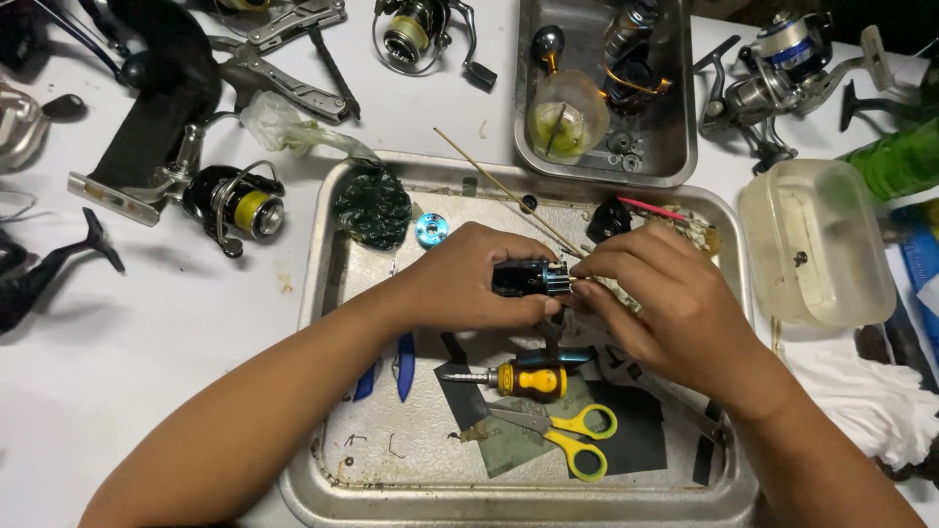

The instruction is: Disassembling, cleaning, and reassembling various fishing reels on a workspace tray using tools.

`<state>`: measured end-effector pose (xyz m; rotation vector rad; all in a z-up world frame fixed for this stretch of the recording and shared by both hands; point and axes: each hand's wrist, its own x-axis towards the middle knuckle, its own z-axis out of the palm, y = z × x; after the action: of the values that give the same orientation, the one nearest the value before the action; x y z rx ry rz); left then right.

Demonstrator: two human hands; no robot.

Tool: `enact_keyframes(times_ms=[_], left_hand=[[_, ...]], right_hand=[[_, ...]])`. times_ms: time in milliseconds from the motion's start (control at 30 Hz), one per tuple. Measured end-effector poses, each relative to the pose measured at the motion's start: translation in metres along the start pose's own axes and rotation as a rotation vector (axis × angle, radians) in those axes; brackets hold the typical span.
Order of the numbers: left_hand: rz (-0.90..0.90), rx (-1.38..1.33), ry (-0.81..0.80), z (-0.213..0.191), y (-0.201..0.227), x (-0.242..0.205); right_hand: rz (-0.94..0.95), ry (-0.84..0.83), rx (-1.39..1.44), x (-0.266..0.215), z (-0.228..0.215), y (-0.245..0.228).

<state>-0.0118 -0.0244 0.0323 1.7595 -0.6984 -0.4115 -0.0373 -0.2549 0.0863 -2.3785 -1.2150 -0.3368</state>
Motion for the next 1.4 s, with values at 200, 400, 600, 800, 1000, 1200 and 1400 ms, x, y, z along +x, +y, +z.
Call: enact_keyframes(times_ms=[200,400,600,800,1000,1200,1400], left_hand=[[-0.064,0.008,-0.005,0.000,0.004,-0.001],[-0.028,-0.008,-0.022,-0.001,0.005,-0.001],[-0.017,-0.035,-0.021,-0.001,0.002,-0.002],[-0.008,-0.013,-0.018,-0.001,0.000,-0.001],[-0.006,-0.015,-0.029,-0.002,0.004,-0.002],[0.043,0.040,-0.028,-0.002,0.003,-0.001],[0.056,-0.004,-0.007,-0.001,-0.002,-0.001]], right_hand=[[0.068,-0.064,0.058,-0.003,0.005,0.003],[0.064,-0.046,0.068,-0.003,0.001,0.001],[0.078,-0.056,0.054,-0.004,0.004,0.003],[0.093,-0.041,0.097,-0.006,0.006,0.005],[0.069,-0.016,0.116,-0.005,0.005,0.005],[0.083,-0.039,0.151,-0.009,0.011,0.010],[0.104,-0.026,0.146,-0.011,0.010,0.011]])
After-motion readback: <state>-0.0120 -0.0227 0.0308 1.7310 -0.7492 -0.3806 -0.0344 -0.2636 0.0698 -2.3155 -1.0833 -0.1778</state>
